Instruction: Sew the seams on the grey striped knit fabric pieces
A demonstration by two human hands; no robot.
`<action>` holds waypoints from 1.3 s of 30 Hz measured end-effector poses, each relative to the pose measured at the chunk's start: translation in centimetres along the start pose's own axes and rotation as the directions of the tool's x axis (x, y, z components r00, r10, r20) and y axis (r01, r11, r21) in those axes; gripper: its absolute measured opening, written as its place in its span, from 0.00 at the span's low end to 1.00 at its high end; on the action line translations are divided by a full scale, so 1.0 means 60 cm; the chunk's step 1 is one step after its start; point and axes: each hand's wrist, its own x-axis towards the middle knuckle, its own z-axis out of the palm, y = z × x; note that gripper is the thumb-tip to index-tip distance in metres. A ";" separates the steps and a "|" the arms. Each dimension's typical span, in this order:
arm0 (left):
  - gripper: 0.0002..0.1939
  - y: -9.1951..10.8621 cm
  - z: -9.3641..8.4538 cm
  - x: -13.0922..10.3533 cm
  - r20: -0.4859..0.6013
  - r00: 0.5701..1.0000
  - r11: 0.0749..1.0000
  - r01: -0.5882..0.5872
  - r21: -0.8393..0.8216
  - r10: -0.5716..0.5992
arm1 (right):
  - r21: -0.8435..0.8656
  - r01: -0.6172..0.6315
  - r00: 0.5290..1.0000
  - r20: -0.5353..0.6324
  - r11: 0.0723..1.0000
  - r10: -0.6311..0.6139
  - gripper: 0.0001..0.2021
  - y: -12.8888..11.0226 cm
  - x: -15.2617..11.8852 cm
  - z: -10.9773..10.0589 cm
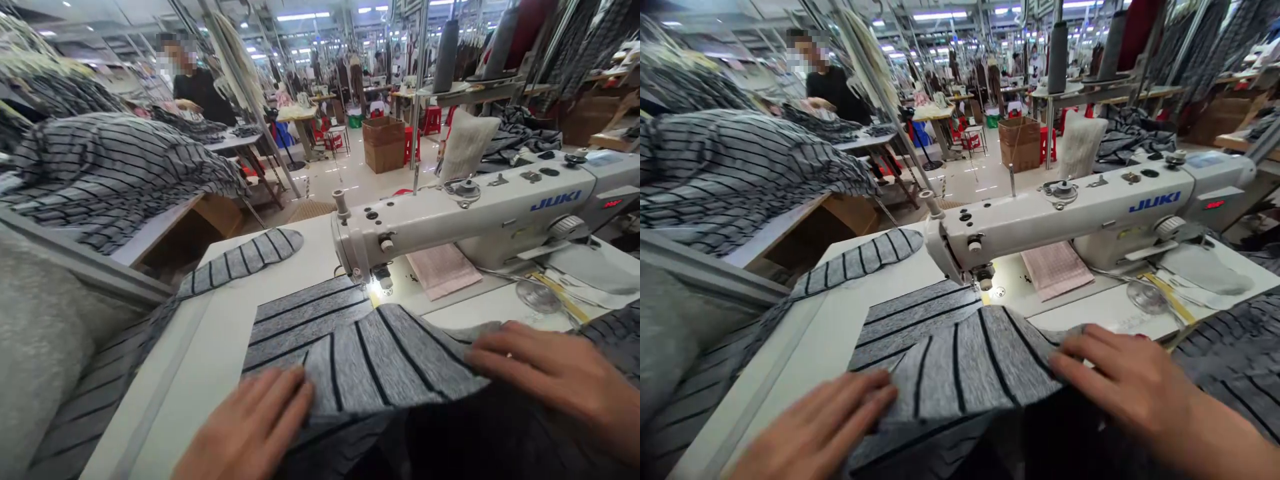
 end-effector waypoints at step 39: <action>0.07 0.031 0.013 0.019 -0.131 0.976 0.916 0.110 -0.385 -0.172 | 0.066 0.003 0.946 -0.324 0.998 0.019 0.11 0.020 0.039 0.040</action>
